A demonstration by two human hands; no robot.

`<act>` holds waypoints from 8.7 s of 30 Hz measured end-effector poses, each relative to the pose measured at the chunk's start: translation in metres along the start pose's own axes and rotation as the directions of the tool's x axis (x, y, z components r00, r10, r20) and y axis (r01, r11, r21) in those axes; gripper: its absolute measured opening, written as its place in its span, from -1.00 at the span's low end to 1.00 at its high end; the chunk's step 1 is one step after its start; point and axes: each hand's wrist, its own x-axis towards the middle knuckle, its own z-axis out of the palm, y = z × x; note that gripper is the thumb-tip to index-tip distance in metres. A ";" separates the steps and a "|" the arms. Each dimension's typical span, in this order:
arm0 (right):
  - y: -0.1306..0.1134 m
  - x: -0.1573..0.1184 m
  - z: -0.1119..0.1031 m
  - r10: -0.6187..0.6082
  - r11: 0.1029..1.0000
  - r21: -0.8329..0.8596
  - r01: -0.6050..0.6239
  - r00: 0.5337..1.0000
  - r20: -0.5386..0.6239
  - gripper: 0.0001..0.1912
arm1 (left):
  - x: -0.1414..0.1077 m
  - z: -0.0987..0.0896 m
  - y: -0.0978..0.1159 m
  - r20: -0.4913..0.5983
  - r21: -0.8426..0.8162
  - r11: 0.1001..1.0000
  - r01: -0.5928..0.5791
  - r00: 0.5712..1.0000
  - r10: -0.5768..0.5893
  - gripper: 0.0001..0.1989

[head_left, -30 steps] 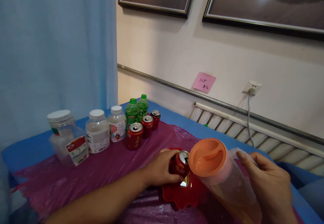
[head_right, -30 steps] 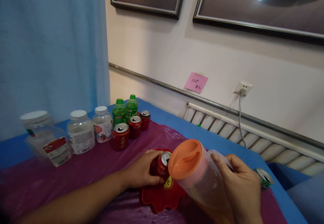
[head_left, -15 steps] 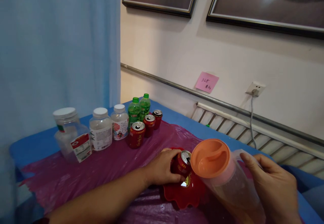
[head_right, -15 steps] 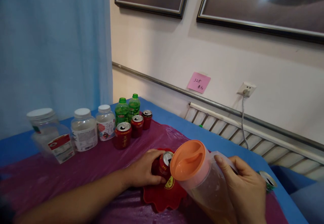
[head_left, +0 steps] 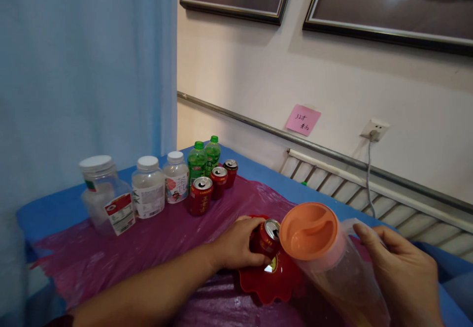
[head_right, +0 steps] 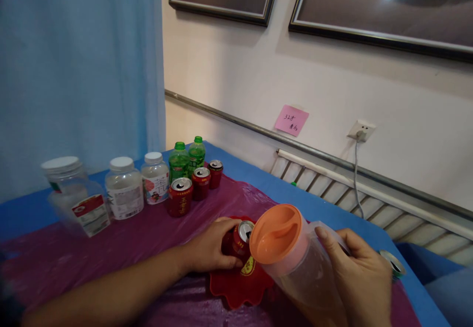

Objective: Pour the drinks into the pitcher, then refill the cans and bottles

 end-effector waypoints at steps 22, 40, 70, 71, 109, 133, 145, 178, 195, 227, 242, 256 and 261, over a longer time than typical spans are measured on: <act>-0.009 -0.006 -0.001 0.080 0.995 0.052 -0.080 0.997 0.006 -0.58 | 0.000 0.001 0.001 -0.006 -0.024 1.000 -0.008 1.000 0.008 -0.25; 0.001 -0.003 -0.005 0.075 0.997 -0.014 -0.075 0.997 0.034 -0.54 | 0.000 0.000 0.003 -0.004 -0.031 0.999 -0.027 1.000 0.027 -0.28; 0.001 -0.003 -0.005 0.085 0.996 0.009 -0.085 0.996 0.025 -0.58 | 0.001 0.002 0.003 0.005 -0.012 1.000 -0.023 1.000 0.023 -0.28; 0.001 -0.003 -0.005 0.080 0.997 0.004 -0.080 0.996 0.027 -0.57 | 0.001 0.001 0.003 0.007 -0.011 1.000 -0.024 1.000 0.024 -0.28; 0.011 -0.002 -0.006 0.067 0.998 -0.004 -0.067 0.997 0.037 -0.50 | 0.001 -0.001 0.005 -0.002 -0.017 0.999 -0.043 0.999 0.043 -0.30; 0.031 0.032 0.043 0.120 0.774 0.617 -0.142 0.990 0.077 -0.41 | -0.002 -0.005 -0.003 -0.066 -0.059 0.995 0.075 0.995 -0.079 -0.23; 0.003 0.055 0.013 -0.060 0.914 0.403 0.045 0.998 0.024 -0.39 | 0.001 -0.001 -0.015 -0.145 -0.005 1.000 0.023 0.989 -0.023 -0.28; 0.004 0.019 0.004 -0.095 0.994 0.073 0.086 0.986 0.135 -0.37 | 0.000 -0.008 -0.002 -0.047 -0.059 0.997 -0.049 0.998 0.047 -0.31; -0.008 0.018 0.003 -0.093 0.996 0.029 0.090 0.983 0.160 -0.35 | -0.001 -0.009 -0.001 -0.009 -0.067 0.996 -0.052 0.999 0.052 -0.32; -0.010 0.019 -0.003 -0.086 0.996 -0.023 0.090 0.986 0.142 -0.34 | -0.001 -0.007 -0.004 -0.014 -0.066 0.996 -0.052 0.999 0.052 -0.31; -0.010 0.018 -0.005 -0.095 0.994 -0.031 0.101 0.984 0.148 -0.36 | -0.001 -0.008 -0.004 -0.015 -0.075 0.996 -0.043 0.999 0.042 -0.30; -0.013 0.017 -0.005 -0.090 0.995 -0.034 0.095 0.986 0.143 -0.37 | -0.002 -0.009 -0.003 -0.009 -0.085 0.996 -0.038 0.999 0.038 -0.33; -0.016 0.017 -0.004 -0.086 0.995 -0.036 0.092 0.985 0.147 -0.36 | -0.001 -0.009 -0.002 -0.004 -0.069 0.997 -0.025 1.000 0.024 -0.31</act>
